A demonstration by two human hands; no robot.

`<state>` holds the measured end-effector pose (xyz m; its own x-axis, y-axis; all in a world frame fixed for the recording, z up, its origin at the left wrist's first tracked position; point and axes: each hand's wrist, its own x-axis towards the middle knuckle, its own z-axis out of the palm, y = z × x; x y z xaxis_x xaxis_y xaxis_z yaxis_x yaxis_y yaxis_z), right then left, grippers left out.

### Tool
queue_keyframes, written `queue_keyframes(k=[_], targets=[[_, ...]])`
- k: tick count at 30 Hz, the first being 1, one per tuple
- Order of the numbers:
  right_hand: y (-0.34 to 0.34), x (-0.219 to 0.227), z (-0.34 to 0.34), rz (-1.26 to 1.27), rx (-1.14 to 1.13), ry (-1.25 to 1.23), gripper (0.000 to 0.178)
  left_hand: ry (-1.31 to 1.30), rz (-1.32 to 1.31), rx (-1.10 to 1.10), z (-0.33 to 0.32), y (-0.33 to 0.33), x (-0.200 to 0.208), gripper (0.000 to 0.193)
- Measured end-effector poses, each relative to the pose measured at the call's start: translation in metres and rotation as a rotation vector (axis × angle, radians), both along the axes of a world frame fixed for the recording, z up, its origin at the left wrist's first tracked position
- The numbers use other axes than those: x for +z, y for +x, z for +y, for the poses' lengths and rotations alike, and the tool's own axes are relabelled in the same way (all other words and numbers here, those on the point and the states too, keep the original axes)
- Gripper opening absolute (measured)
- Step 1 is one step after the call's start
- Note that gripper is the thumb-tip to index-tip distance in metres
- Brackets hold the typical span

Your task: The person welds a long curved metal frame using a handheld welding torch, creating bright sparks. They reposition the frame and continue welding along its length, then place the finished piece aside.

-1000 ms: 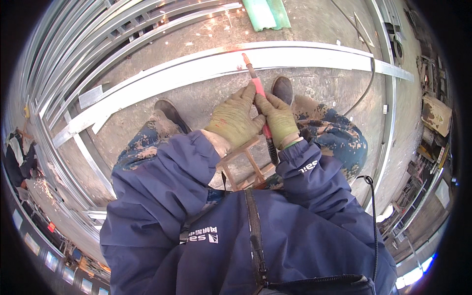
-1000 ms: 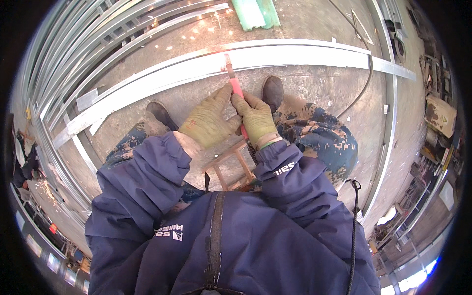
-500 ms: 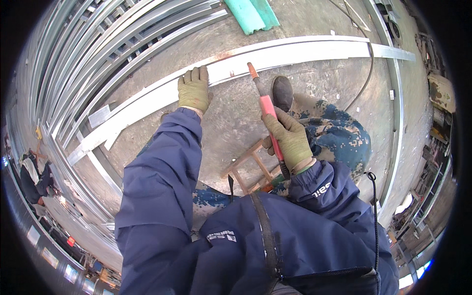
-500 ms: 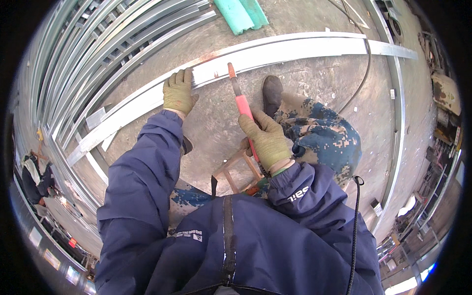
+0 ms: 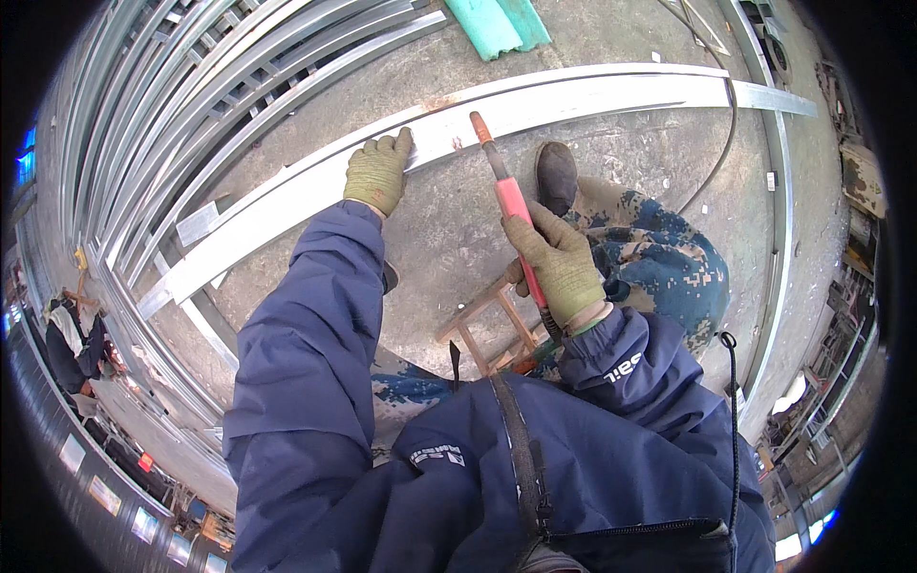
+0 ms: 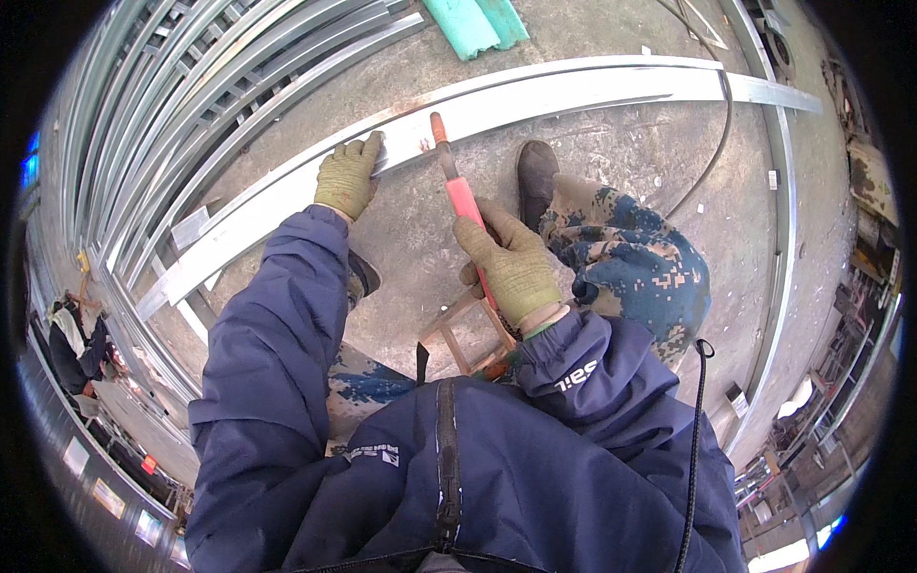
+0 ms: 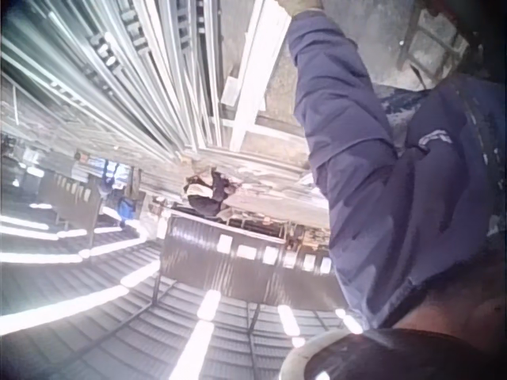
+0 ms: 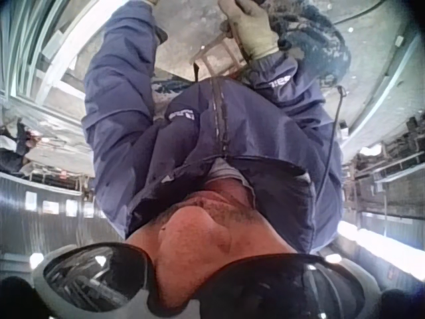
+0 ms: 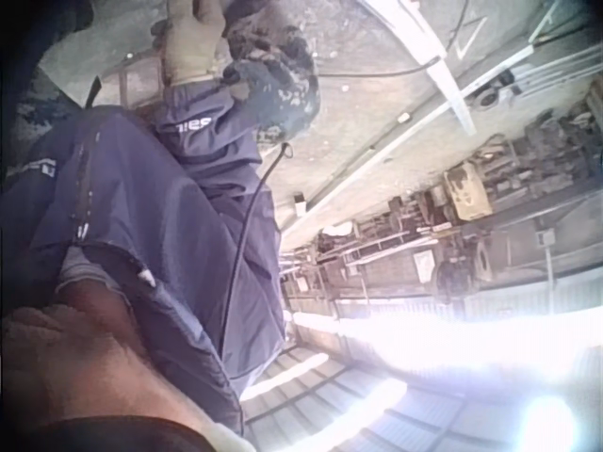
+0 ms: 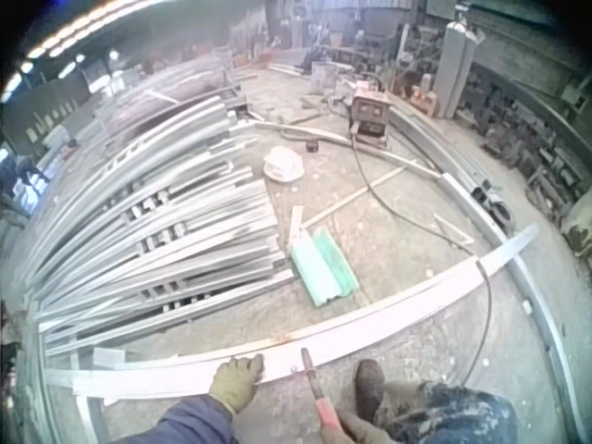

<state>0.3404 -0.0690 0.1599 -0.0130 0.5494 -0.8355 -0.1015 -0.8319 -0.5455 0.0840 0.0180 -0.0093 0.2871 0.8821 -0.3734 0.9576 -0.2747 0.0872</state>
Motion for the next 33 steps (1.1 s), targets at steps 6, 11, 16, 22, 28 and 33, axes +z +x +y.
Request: queue_keyframes(k=[6,11,16,22,28,33], targets=[[0.000,-0.004,-0.001,-0.005,0.040,0.025,0.052,0.109,-0.029,0.091,0.011,-0.005,0.004,0.042],[0.001,-0.017,-0.002,0.017,0.043,-0.001,0.057,0.106,0.005,0.112,0.017,-0.011,0.012,0.040],[-0.002,-0.028,-0.001,0.027,0.046,-0.007,0.058,0.223,0.047,0.126,0.006,-0.011,0.006,0.052],[0.000,-0.034,0.003,0.036,0.067,-0.048,0.055,-0.287,-0.052,0.192,0.009,0.041,0.118,0.069],[-0.005,-0.036,0.005,0.018,0.096,-0.007,0.050,-0.364,-0.499,0.183,-0.083,0.081,0.169,0.084],[-0.006,-0.054,0.001,0.058,0.027,0.080,0.044,-0.336,-0.619,0.269,-0.097,0.094,0.149,0.090]])
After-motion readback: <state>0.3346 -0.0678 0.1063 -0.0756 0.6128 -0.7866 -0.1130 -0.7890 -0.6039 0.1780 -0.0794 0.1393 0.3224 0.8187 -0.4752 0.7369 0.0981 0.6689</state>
